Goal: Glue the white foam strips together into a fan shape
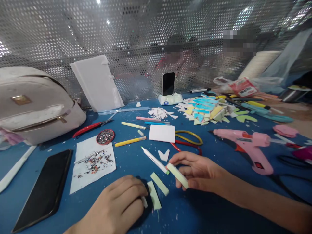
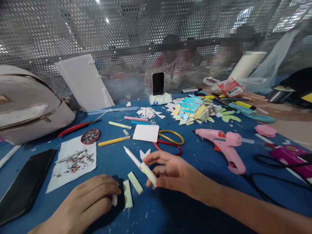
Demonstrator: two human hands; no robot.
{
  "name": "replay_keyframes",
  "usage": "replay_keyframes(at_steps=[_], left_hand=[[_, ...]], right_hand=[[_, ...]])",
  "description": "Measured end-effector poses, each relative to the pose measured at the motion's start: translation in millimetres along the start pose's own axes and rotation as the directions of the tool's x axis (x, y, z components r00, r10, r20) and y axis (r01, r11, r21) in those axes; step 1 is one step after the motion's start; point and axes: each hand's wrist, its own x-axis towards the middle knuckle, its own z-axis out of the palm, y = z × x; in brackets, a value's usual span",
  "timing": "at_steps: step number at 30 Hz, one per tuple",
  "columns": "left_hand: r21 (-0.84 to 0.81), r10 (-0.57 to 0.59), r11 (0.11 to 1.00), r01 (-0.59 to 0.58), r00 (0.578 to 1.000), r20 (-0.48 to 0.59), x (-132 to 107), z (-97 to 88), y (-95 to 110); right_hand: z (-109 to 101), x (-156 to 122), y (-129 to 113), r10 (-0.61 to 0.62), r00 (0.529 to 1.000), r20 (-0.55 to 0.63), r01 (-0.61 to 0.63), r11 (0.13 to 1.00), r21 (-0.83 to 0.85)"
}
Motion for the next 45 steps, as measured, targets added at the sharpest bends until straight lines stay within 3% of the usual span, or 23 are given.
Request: replay_keyframes(at_steps=[8, 10, 13, 16, 20, 24, 28, 34, 38, 42, 45], left_hand=[[-0.029, 0.030, 0.999, -0.027, 0.993, 0.111, 4, -21.7, -5], [-0.039, -0.038, 0.998, 0.043, 0.993, 0.110, 6, -27.6, -4], [0.105, -0.227, 0.971, 0.215, 0.967, 0.118, 3, -25.7, -1], [0.250, -0.268, 0.938, 0.242, 0.960, 0.076, -5, -12.8, 1], [0.216, -0.347, 0.921, 0.324, 0.935, 0.079, -10, -0.9, 5], [0.117, -0.421, 0.906, 0.408, 0.898, 0.129, -8, -4.7, 10], [0.081, -0.419, 0.908, 0.411, 0.898, 0.133, -10, -8.4, 11], [0.088, -0.374, 0.926, 0.367, 0.925, 0.074, -25, -9.3, 2], [0.030, -0.366, 0.931, 0.365, 0.927, 0.077, -32, -13.7, -2], [0.012, -0.346, 0.938, 0.346, 0.936, 0.068, -34, -14.7, -4], [0.004, -0.344, 0.939, 0.344, 0.937, 0.056, -34, -13.5, -4]], right_hand=[[5, 0, -6, -0.023, 1.000, -0.020, 0.022, 0.998, -0.056], [6, 0, -7, -0.028, 0.999, -0.019, 0.026, 0.998, -0.055], [6, 0, -6, -0.029, 0.999, -0.017, 0.028, 0.999, -0.031], [5, 0, -3, -0.031, 1.000, 0.000, 0.031, 1.000, -0.001], [3, 0, 3, -0.051, 0.998, 0.027, 0.052, 0.998, -0.025], [10, 0, -1, -0.049, 0.995, -0.081, 0.030, 0.974, -0.226], [27, 4, -8, -0.067, 0.988, -0.137, -0.005, 0.882, -0.472], [53, 26, -19, -0.184, 0.983, -0.012, 0.114, 0.661, -0.742], [59, 45, -48, -0.054, 0.987, 0.154, 0.160, 0.483, -0.861], [62, 65, -70, 0.115, 0.919, 0.377, 0.324, 0.322, -0.889], [65, 77, -66, 0.148, 0.884, 0.443, 0.409, 0.212, -0.887]])
